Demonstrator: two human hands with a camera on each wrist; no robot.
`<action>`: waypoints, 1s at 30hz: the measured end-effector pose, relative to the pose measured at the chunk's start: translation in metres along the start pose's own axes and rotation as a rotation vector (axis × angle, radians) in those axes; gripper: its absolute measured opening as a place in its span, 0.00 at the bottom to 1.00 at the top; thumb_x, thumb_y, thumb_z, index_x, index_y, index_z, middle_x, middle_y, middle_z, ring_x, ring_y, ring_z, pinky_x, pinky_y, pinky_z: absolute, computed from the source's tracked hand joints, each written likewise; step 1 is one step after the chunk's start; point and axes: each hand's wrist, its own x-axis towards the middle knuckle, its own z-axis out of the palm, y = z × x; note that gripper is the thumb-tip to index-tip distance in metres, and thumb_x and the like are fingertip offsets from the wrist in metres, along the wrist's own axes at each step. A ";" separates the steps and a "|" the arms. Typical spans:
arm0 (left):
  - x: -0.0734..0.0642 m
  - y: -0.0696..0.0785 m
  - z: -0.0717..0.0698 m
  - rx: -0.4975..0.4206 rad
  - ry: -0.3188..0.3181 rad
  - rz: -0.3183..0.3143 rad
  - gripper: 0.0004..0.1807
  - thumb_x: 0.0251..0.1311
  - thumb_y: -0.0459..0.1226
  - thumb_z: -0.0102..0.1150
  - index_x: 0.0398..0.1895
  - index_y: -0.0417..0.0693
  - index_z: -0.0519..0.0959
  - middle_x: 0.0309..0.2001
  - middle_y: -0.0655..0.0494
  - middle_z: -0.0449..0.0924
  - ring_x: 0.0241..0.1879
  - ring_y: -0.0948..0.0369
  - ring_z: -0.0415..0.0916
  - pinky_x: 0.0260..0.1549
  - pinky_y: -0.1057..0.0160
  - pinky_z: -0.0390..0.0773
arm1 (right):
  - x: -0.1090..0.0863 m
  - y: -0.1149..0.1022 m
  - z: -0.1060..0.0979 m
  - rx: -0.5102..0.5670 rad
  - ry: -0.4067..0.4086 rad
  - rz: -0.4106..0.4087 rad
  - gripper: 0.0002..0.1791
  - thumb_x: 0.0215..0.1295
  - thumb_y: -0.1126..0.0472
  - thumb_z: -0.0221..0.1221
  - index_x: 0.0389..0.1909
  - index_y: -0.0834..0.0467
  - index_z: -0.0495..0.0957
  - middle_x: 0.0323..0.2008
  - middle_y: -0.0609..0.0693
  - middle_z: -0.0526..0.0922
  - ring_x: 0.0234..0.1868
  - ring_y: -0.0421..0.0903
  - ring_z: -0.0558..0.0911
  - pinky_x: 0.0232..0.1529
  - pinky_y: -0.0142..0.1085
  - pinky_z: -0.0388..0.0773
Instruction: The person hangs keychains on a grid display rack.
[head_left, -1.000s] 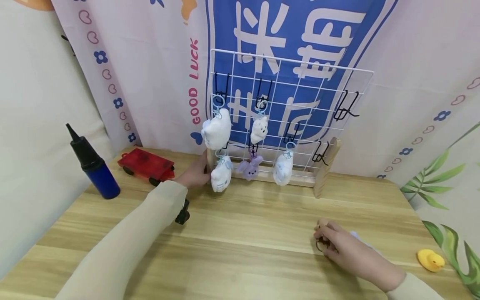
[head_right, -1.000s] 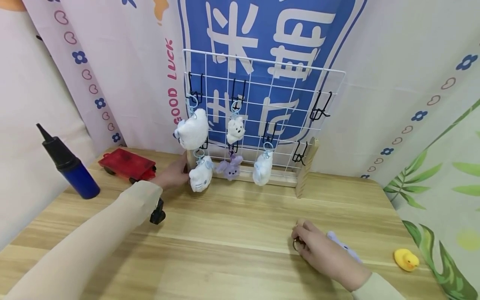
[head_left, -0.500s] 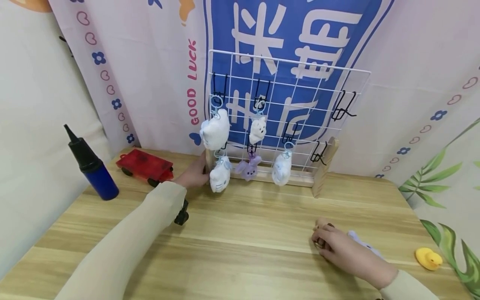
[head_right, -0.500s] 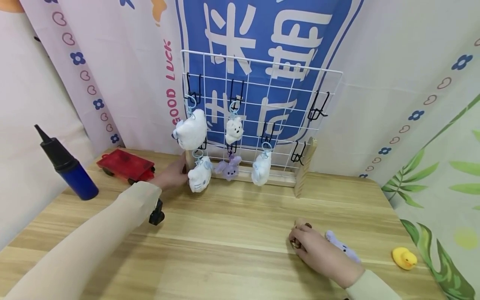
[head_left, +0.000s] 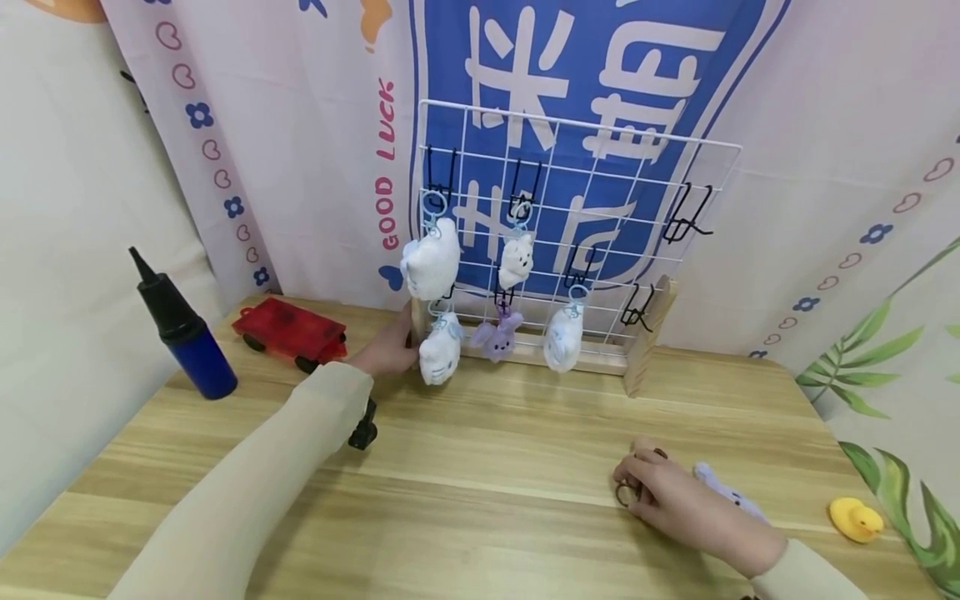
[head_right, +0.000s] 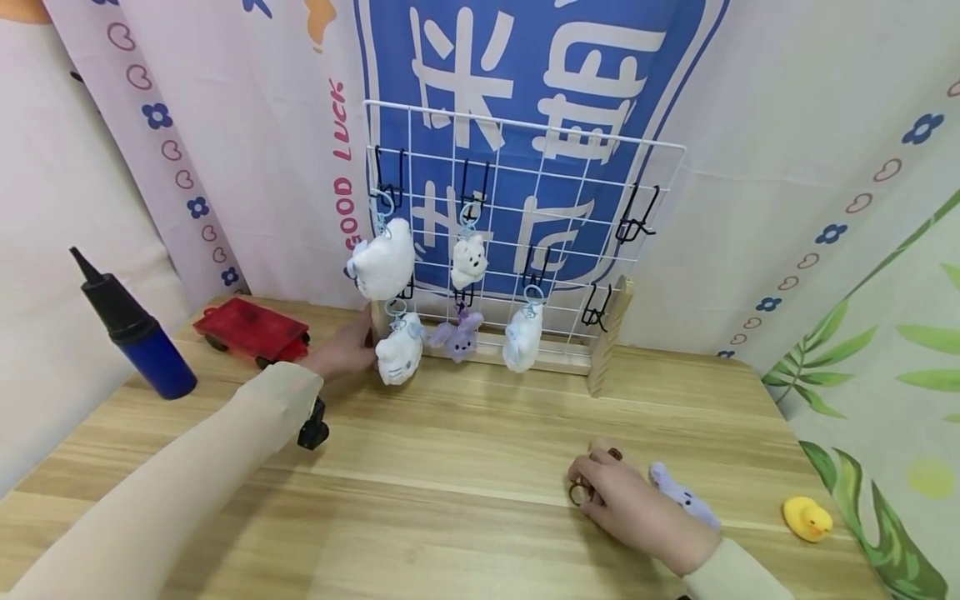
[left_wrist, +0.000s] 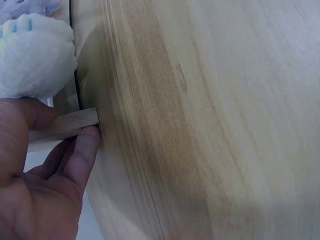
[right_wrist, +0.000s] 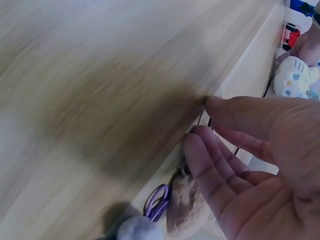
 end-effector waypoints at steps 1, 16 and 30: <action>-0.001 0.000 0.000 -0.001 0.000 0.001 0.52 0.66 0.30 0.55 0.85 0.42 0.33 0.80 0.30 0.56 0.75 0.35 0.64 0.77 0.35 0.62 | 0.000 -0.001 0.001 0.004 0.002 0.000 0.13 0.61 0.72 0.67 0.45 0.57 0.82 0.39 0.45 0.72 0.36 0.29 0.72 0.33 0.26 0.77; 0.000 0.000 0.000 -0.027 -0.006 0.013 0.54 0.64 0.30 0.56 0.85 0.44 0.33 0.81 0.30 0.54 0.77 0.35 0.61 0.78 0.35 0.60 | 0.003 -0.005 0.000 0.065 0.011 0.031 0.15 0.61 0.73 0.67 0.35 0.53 0.72 0.33 0.44 0.68 0.33 0.29 0.68 0.29 0.24 0.74; -0.003 0.002 0.000 0.010 0.006 0.034 0.51 0.65 0.30 0.56 0.84 0.39 0.36 0.79 0.28 0.55 0.76 0.33 0.61 0.77 0.34 0.61 | 0.001 0.002 -0.015 0.181 -0.087 -0.020 0.04 0.67 0.66 0.67 0.36 0.53 0.85 0.33 0.38 0.81 0.34 0.26 0.76 0.33 0.27 0.82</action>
